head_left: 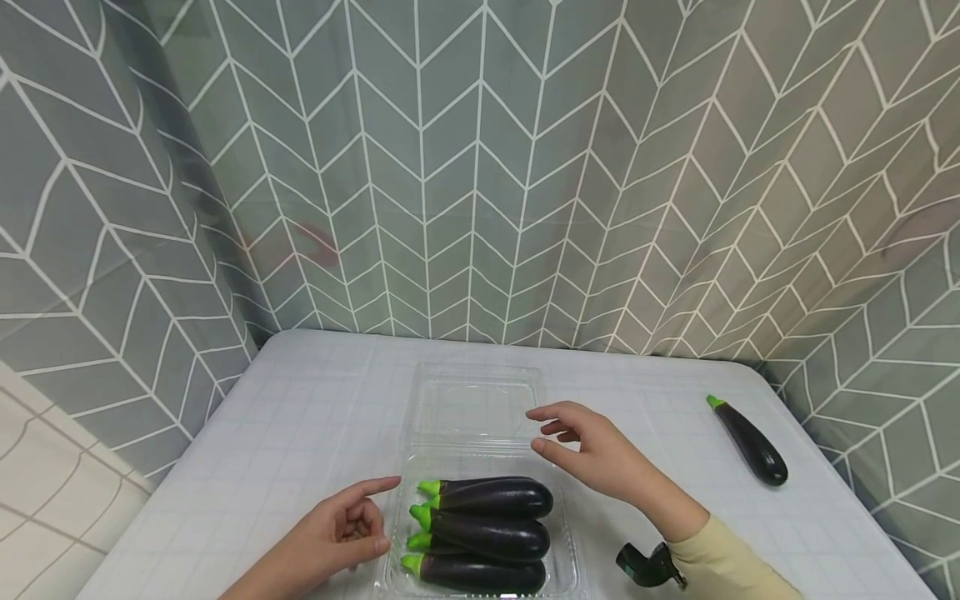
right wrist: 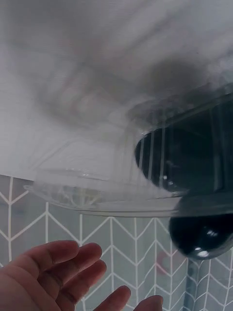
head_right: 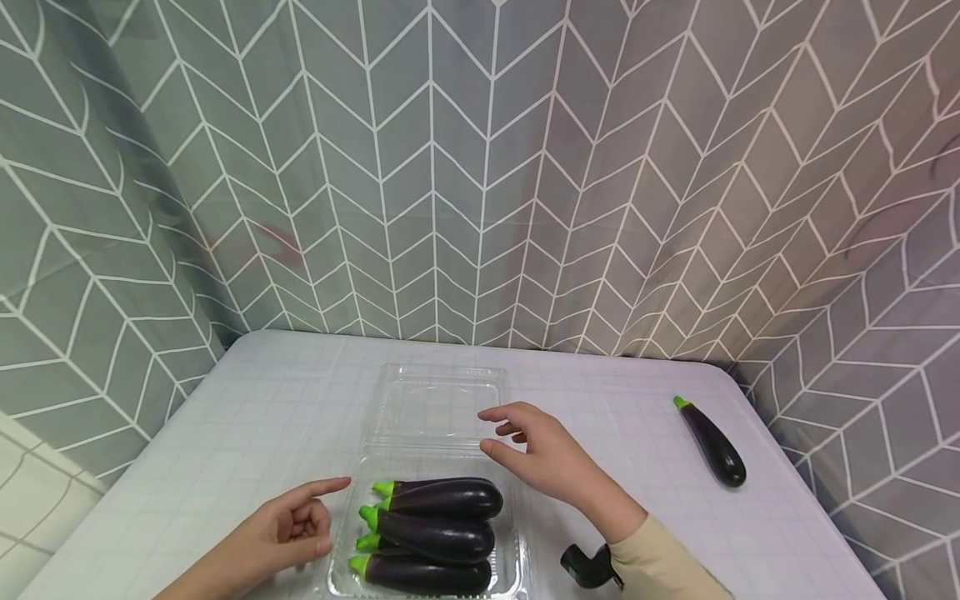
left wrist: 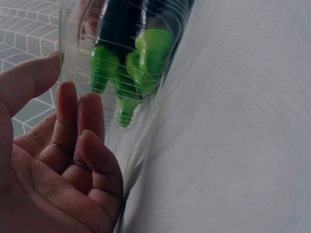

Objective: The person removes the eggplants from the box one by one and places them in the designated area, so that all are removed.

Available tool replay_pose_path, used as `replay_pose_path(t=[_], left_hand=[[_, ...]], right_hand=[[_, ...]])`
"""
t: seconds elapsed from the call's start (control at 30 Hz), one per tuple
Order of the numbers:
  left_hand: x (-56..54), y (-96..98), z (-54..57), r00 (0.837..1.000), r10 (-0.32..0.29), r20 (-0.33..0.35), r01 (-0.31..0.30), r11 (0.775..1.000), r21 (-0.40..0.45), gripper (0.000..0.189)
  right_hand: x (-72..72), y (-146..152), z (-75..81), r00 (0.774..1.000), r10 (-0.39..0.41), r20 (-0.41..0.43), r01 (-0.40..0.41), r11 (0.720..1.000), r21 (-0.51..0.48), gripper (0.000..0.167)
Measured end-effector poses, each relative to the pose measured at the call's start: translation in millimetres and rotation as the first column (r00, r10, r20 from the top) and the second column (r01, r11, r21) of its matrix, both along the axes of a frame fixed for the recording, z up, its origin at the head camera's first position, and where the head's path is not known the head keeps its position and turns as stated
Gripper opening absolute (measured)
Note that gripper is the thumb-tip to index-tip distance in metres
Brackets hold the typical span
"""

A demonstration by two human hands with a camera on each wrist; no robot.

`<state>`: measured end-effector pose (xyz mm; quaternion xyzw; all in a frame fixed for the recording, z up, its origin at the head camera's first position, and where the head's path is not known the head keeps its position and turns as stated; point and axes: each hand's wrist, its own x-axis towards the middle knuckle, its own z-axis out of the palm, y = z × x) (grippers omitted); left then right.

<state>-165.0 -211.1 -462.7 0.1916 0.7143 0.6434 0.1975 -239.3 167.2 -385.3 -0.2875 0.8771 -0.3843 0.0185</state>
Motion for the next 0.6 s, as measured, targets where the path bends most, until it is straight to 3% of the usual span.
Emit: replay_pose_path(t=[0.3, 0.6], left_hand=[[0.0, -0.3, -0.4, 1.000, -0.001, 0.003, 0.001, 1.000, 0.006, 0.064], [0.7, 0.4, -0.3, 1.000, 0.011, 0.014, -0.011, 1.000, -0.012, 0.064]], right_hand=[[2.6, -11.3, -1.7, 0.997, 0.082, 0.011, -0.082, 0.996, 0.025, 0.038], [4.8, -19.7, -6.1, 0.973, 0.224, 0.063, -0.228, 0.971, 0.072, 0.039]])
